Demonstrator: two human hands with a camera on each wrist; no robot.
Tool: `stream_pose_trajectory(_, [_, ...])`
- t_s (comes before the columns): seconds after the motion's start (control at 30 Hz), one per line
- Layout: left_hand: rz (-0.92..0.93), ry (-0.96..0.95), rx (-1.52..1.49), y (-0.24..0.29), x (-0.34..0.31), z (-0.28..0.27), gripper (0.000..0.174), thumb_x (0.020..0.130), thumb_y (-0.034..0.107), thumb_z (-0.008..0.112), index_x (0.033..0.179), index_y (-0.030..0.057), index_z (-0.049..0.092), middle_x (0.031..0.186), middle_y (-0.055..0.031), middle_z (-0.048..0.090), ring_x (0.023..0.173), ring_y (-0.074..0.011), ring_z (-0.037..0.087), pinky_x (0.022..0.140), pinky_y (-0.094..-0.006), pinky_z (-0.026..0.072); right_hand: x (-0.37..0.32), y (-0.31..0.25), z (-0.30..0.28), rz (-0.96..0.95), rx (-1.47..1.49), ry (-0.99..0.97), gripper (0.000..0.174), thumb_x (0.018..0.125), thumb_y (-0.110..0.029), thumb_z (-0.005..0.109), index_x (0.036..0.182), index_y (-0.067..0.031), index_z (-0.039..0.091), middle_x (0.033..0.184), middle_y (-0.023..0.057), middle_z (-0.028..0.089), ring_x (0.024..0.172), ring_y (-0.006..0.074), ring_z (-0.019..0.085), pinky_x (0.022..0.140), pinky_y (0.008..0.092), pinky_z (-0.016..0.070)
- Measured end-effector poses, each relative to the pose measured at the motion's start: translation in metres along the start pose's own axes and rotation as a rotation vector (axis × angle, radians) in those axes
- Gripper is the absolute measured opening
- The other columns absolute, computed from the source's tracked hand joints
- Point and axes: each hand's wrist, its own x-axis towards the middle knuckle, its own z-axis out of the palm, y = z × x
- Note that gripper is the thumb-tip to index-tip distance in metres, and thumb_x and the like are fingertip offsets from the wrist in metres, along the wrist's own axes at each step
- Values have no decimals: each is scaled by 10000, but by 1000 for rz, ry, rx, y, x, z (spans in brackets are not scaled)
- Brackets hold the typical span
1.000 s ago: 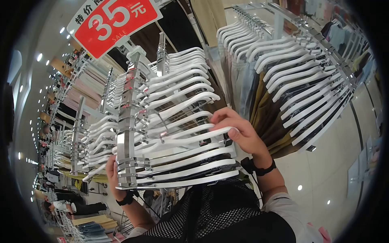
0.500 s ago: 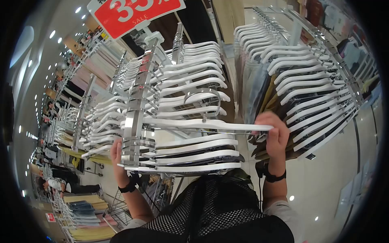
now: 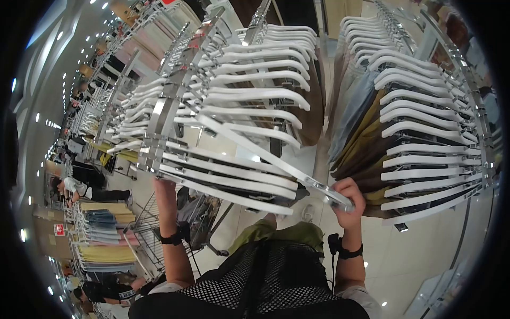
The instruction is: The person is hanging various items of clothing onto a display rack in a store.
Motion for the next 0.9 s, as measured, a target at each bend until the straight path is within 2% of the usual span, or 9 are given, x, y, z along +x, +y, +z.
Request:
stream_pose_trajectory(0.07, [-15,-68,108,3,-17,11,604,1106,145,439,1632,37,161,1609,-173,344,1440,-279,434,1143,-412,409,-18,12,0,74,-112,-144,213,917,-68,735,1006,6,556,1009,112,610,927,210,612,835,324,511])
stream_pose_trajectory(0.17, [-54,-156,238,7,-36,20,614,1105,214,473,1628,49,196,1620,-205,342,1457,-322,427,1128,-439,438,-58,39,16,651,170,-94,218,832,146,628,796,-36,513,1048,80,564,1180,280,647,1009,419,499])
stream_pose_trajectory(0.27, [-94,-195,216,-17,-51,5,606,1092,209,508,1613,52,242,1616,-202,350,1441,-310,451,1115,-416,437,-104,57,23,514,152,-238,220,871,157,607,926,-36,517,1016,42,563,1198,224,646,896,327,530])
stream_pose_trajectory(0.47, [-164,-376,174,-46,-86,-45,612,1069,90,529,1606,71,235,1584,-183,392,1413,-276,486,1143,-372,398,-206,44,54,704,102,-234,268,870,156,615,823,-45,444,942,31,528,1070,202,661,876,310,530])
stream_pose_trajectory(0.53, [-231,-384,166,-49,-105,-73,619,1065,75,518,1606,84,217,1580,-196,387,1396,-284,504,1121,-376,421,-234,33,65,839,-277,-287,277,831,162,639,810,-47,458,944,37,555,937,182,624,835,305,526])
stream_pose_trajectory(0.67, [-336,-428,183,-88,-163,-150,599,1064,122,549,1586,76,258,1526,-194,440,1349,-291,545,1068,-391,469,-272,21,91,859,-83,-120,308,774,187,633,781,-84,486,976,51,583,902,176,580,809,320,506])
stream_pose_trajectory(0.73, [-444,-513,202,-95,-191,-188,563,1064,143,563,1565,72,317,1488,-189,491,1331,-291,555,1049,-389,481,-287,21,107,880,-96,-187,332,768,203,620,778,-90,464,992,52,578,941,174,577,824,317,500])
stream_pose_trajectory(0.83, [-457,-447,238,-106,-232,-239,504,1061,169,571,1520,60,393,1411,-174,571,1267,-284,595,1032,-402,492,-305,23,138,772,78,-58,338,832,200,602,787,-95,442,1048,51,571,995,172,569,873,319,501])
stream_pose_trajectory(0.9, [-492,-407,276,-102,-254,-265,462,1059,180,569,1484,53,436,1366,-161,612,1217,-266,627,1027,-415,495,-316,26,163,755,255,239,346,869,201,597,787,-106,459,1125,53,539,1001,154,554,893,305,498])
